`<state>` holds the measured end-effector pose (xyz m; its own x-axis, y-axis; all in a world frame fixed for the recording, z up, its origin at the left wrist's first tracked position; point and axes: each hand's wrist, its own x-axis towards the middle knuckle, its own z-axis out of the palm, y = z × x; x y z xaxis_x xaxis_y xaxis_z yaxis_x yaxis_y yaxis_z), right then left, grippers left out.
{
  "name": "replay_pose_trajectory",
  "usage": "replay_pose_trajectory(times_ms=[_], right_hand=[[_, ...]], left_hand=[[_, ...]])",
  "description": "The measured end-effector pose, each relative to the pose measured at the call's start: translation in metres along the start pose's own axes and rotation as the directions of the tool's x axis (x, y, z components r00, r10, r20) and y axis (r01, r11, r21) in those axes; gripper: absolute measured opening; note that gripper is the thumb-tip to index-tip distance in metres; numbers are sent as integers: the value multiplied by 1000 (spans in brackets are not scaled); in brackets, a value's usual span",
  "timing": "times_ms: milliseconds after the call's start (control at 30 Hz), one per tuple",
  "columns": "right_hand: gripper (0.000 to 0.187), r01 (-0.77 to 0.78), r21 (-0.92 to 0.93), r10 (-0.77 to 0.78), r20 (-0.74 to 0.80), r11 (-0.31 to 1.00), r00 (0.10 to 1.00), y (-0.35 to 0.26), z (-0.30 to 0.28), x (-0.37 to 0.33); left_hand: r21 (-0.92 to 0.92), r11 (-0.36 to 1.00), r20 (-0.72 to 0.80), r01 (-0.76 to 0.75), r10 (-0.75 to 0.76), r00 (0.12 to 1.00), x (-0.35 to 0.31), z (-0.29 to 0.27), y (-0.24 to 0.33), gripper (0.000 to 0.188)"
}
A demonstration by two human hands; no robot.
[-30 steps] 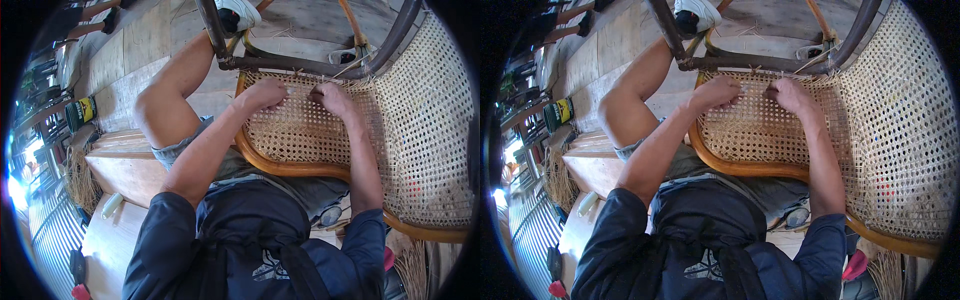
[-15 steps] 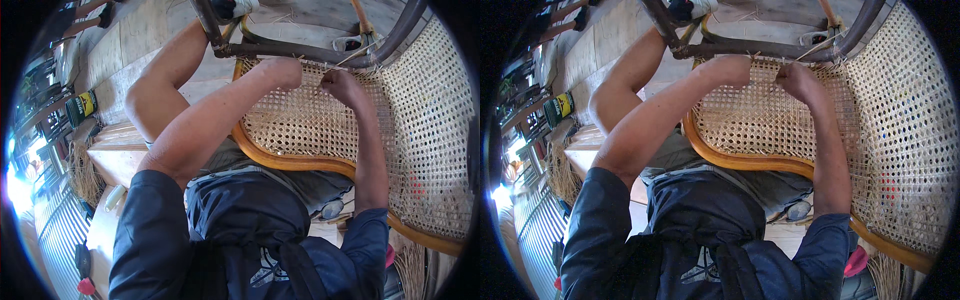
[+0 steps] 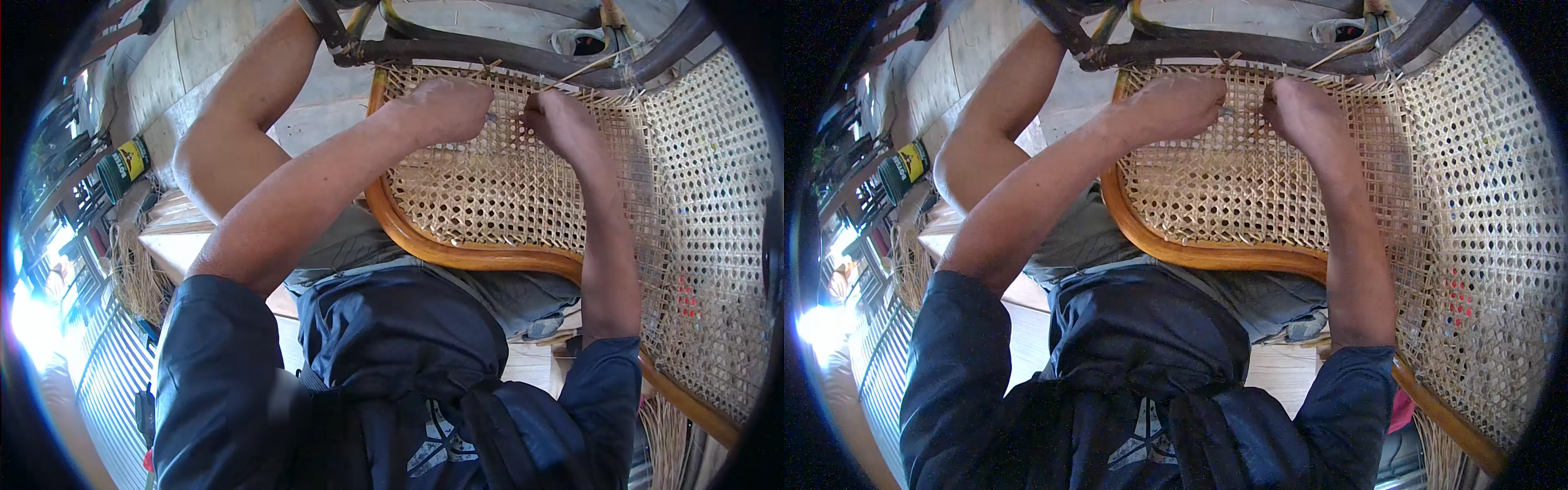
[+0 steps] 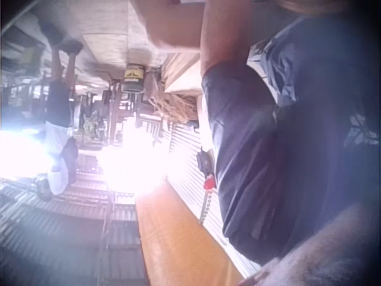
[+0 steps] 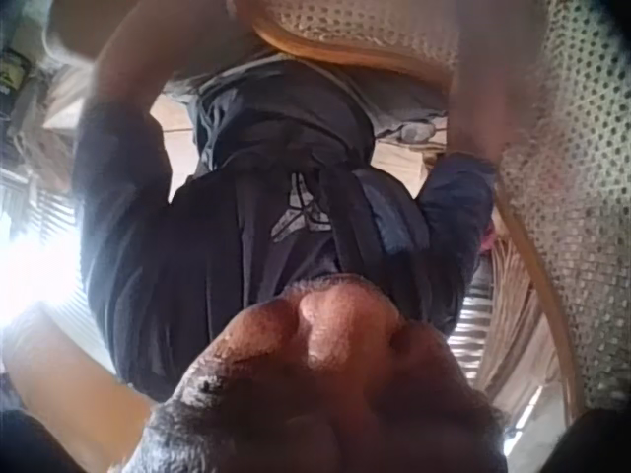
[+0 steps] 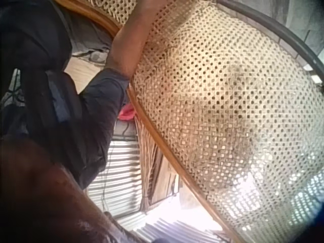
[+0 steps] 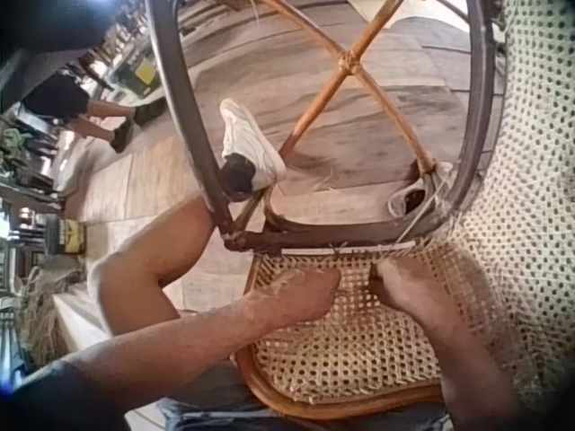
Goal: Weaving the rattan seat of a chair using narrow rattan strips.
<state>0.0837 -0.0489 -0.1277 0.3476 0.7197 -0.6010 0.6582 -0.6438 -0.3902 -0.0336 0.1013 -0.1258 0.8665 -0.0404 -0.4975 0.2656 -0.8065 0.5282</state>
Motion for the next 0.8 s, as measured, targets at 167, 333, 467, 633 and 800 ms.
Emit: replay_pose_trajectory(times_ms=[167,333,467,633,800], right_hand=[[23,-49,51,51,-29,997,998,-7,10,-6],[25,-44,-47,42,-37,998,998,-19,7,2],[27,-24,3,24,-169,1000,985,-29,-19,3],[28,432,626,-287,-325,649,901,-56,14,5],[24,52,313,-51,-13,948,999,-30,2,1]], left_hand=[[20,987,265,158,-158,951,21,-19,9,25],[31,981,248,192,-193,949,20,-18,11,34],[154,975,150,162,-185,971,-11,-31,-23,37],[68,980,34,189,-192,981,-60,-71,-16,36],[-14,987,-9,160,-160,987,-25,-28,-12,30]])
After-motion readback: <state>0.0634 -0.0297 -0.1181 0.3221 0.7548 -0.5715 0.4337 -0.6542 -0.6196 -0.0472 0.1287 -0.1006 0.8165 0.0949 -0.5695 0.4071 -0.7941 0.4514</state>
